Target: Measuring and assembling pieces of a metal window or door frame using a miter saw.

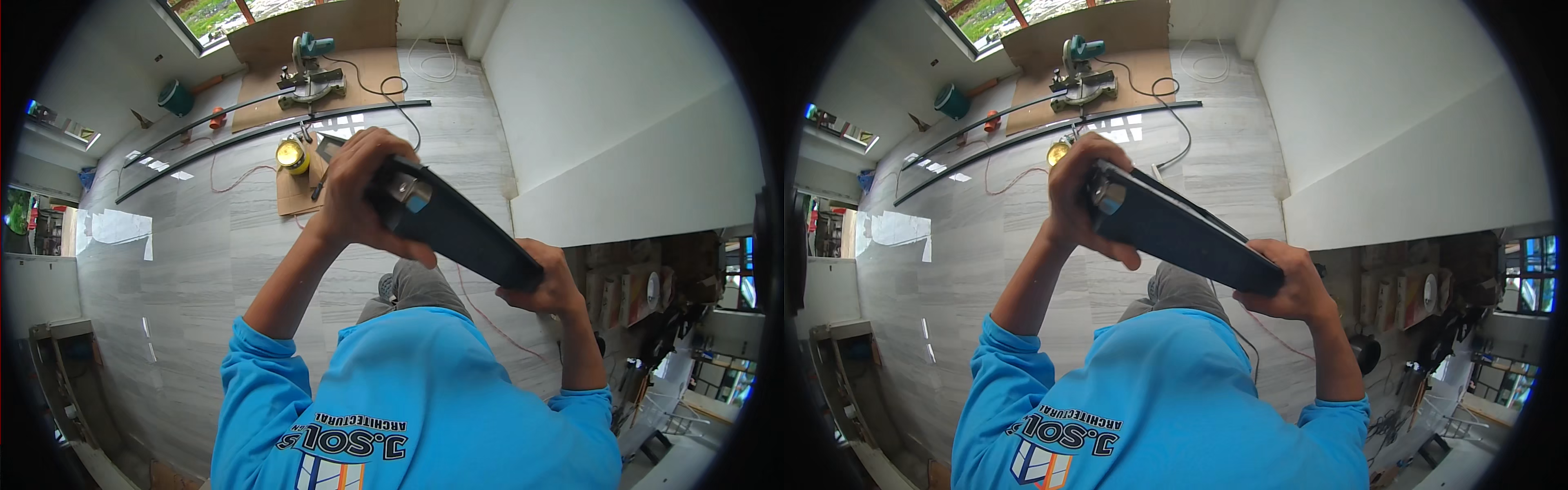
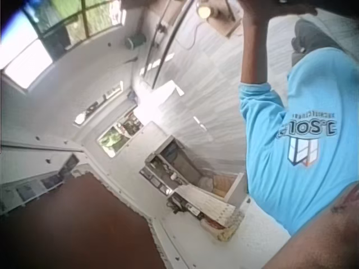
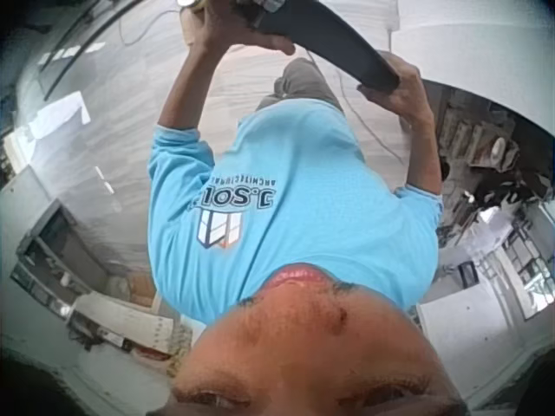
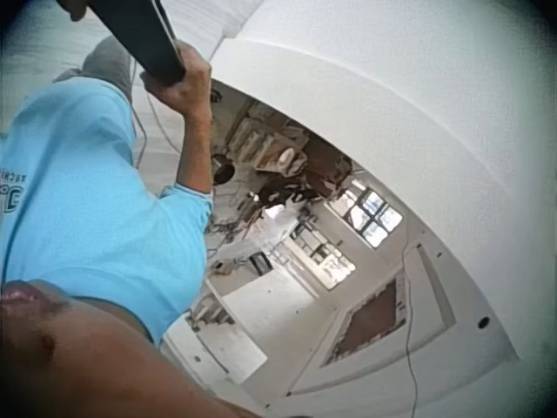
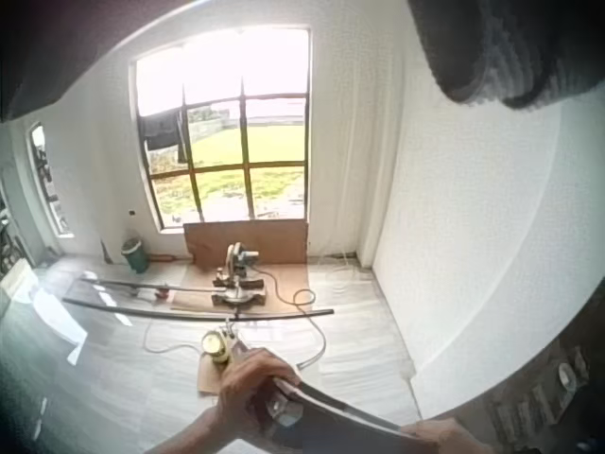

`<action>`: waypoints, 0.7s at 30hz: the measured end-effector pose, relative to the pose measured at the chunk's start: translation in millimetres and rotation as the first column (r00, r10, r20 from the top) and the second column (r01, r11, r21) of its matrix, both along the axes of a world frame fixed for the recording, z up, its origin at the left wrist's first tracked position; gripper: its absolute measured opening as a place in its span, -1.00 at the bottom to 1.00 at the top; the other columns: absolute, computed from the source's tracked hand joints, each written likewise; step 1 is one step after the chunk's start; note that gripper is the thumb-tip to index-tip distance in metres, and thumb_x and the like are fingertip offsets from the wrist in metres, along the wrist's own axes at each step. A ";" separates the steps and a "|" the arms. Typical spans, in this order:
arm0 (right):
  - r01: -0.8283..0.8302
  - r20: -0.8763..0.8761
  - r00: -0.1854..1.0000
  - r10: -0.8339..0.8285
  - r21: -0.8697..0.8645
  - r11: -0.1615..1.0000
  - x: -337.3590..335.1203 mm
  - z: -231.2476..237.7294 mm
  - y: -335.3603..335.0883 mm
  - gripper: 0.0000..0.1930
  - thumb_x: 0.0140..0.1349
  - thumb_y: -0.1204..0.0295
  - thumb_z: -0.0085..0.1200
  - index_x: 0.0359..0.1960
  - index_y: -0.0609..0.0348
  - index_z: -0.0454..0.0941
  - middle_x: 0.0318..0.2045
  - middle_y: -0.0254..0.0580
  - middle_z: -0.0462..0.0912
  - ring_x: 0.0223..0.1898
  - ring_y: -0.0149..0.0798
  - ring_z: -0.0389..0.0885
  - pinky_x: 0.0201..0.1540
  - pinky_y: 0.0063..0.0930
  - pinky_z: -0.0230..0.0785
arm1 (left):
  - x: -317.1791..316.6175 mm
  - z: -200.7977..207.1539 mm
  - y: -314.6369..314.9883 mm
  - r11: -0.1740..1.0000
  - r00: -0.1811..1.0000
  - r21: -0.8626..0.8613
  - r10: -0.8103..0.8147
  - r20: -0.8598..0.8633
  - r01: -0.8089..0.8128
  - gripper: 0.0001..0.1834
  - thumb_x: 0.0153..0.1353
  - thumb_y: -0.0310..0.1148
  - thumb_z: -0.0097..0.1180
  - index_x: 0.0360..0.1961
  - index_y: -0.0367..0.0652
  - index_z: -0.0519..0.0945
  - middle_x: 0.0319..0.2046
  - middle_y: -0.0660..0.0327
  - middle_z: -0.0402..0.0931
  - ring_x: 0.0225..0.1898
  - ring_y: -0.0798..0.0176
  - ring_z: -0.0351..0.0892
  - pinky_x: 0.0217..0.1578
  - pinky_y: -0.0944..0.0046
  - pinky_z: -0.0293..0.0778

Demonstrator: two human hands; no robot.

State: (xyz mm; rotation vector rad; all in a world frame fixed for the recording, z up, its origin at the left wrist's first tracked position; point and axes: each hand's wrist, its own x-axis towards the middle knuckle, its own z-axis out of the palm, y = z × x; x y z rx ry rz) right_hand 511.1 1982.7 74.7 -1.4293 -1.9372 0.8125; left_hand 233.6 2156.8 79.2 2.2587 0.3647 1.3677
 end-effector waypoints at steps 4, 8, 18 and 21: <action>0.147 0.060 0.988 -0.140 -0.133 0.980 19.8 -1.5 106.0 -0.54 -0.28 0.39 0.34 -0.24 0.30 0.61 -0.39 -0.06 0.66 -0.40 -0.15 0.65 -0.25 -0.35 0.49 | 16.8 -18.8 116.0 0.992 0.992 0.067 0.113 -0.052 -0.110 -0.01 -0.32 0.20 0.53 0.07 -0.20 0.44 -0.06 0.08 0.49 0.00 -0.02 0.50 0.00 0.08 0.43; 0.254 0.067 0.967 -0.245 -0.239 0.937 35.4 -29.9 221.2 -0.56 -0.25 0.35 0.32 -0.26 0.32 0.62 -0.42 -0.15 0.65 -0.40 -0.29 0.61 -0.27 -0.42 0.44 | -56.5 -99.7 228.4 0.920 0.930 -0.244 0.237 -0.282 -0.308 -0.50 0.02 -0.11 0.43 -0.14 -0.22 0.58 -0.22 0.12 0.57 -0.11 0.18 0.59 -0.08 0.23 0.49; 0.259 0.222 0.957 -0.187 -0.367 0.894 20.6 -61.3 482.3 -0.55 -0.18 0.28 0.34 -0.22 0.30 0.63 -0.42 -0.08 0.67 -0.38 -0.21 0.63 -0.24 -0.40 0.46 | -239.0 -155.8 344.5 0.296 0.622 -0.556 0.495 -0.607 -0.777 -0.65 0.14 -0.20 0.35 -0.20 -0.24 0.59 -0.39 0.21 0.62 -0.33 0.37 0.59 -0.26 0.37 0.50; 0.138 0.172 0.982 -0.083 -0.334 0.932 7.8 -44.2 542.5 -0.54 -0.21 0.30 0.32 -0.24 0.32 0.63 -0.43 -0.11 0.66 -0.39 -0.23 0.62 -0.23 -0.41 0.44 | -268.0 -156.3 381.7 0.241 0.607 -0.567 0.463 -0.646 -0.787 -0.64 0.13 -0.20 0.35 -0.19 -0.24 0.59 -0.39 0.20 0.62 -0.33 0.37 0.58 -0.26 0.36 0.50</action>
